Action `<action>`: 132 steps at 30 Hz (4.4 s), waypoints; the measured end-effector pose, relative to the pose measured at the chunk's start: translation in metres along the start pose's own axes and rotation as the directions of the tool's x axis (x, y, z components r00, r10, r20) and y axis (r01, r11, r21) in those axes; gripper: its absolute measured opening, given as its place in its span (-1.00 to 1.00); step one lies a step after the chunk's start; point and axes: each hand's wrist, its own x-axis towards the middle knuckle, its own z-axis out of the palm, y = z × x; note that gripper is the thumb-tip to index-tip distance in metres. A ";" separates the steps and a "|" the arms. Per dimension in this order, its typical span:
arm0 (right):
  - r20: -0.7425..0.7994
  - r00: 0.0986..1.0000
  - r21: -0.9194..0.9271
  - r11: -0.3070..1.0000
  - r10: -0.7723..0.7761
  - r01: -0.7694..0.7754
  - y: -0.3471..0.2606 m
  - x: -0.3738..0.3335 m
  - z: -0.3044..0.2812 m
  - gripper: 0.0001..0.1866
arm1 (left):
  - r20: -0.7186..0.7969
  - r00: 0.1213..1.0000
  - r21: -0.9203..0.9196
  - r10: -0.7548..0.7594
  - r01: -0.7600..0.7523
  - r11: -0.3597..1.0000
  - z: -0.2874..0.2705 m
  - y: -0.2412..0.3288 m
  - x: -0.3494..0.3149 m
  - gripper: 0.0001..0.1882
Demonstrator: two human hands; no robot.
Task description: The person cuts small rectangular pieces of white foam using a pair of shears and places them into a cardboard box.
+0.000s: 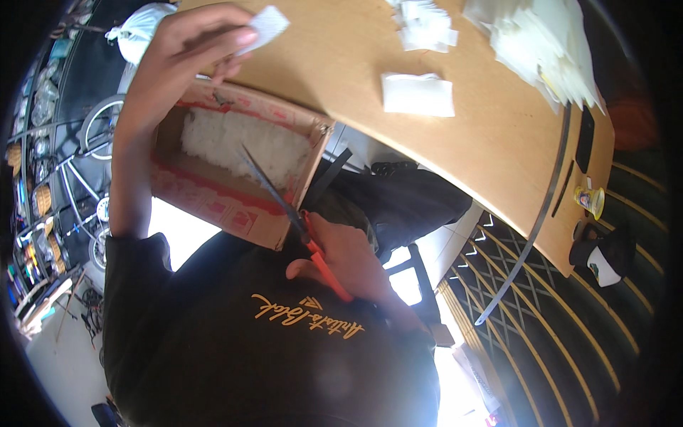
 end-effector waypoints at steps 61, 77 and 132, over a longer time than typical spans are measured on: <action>0.088 0.991 -0.286 0.956 0.100 -0.071 -0.034 0.009 -0.024 0.11 | -0.379 0.791 -0.732 -0.481 0.062 0.679 0.088 -0.033 -0.146 -0.83; 0.011 0.993 -0.418 0.903 0.115 -0.100 -0.045 0.013 -0.025 -0.16 | -0.351 0.822 -0.759 -0.448 0.031 0.650 0.093 -0.036 -0.140 -0.90; -0.143 0.990 -0.077 0.997 -0.001 -0.010 -0.010 -0.012 0.009 -0.26 | 0.382 0.790 0.689 0.479 -0.589 0.422 0.149 -0.026 0.193 -0.90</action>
